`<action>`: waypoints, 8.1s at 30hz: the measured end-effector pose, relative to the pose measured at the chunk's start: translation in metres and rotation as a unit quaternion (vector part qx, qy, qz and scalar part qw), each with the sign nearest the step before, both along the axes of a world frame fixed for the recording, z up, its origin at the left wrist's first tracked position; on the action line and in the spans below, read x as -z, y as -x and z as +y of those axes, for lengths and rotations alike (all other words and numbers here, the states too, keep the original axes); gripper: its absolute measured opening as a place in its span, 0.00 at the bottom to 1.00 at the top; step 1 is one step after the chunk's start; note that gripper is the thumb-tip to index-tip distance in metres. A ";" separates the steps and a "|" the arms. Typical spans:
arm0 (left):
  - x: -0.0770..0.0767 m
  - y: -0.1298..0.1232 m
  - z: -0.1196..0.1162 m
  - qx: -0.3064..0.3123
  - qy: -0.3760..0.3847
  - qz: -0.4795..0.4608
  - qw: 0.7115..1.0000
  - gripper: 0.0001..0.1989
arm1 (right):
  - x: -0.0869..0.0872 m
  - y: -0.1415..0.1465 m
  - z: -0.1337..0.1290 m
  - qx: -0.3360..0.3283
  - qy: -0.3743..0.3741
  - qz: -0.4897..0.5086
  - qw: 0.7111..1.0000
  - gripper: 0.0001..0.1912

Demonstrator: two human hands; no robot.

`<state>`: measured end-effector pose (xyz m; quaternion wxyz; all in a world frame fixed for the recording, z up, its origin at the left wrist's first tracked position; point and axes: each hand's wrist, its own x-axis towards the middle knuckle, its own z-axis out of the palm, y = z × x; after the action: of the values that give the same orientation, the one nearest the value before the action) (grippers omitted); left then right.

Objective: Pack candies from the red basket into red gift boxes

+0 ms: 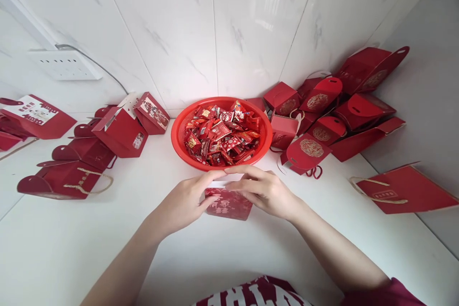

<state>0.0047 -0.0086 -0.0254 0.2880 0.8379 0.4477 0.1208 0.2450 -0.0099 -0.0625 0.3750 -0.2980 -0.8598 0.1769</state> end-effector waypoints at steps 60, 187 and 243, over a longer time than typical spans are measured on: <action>-0.001 0.010 0.011 0.181 -0.068 -0.046 0.980 0.27 | -0.027 -0.024 0.003 0.043 0.014 -0.210 0.977 0.14; 0.001 0.008 0.013 0.044 0.069 -0.012 0.997 0.35 | -0.041 -0.019 0.074 0.063 0.154 -0.036 0.985 0.12; 0.002 0.014 0.013 0.055 0.097 0.017 0.994 0.40 | 0.008 0.127 0.152 0.064 0.097 -0.350 0.930 0.21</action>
<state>-0.0091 0.0048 -0.0277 0.3663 0.8315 0.4151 0.0460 0.1176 0.1422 -0.0705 0.0303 -0.4304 -0.8941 0.1200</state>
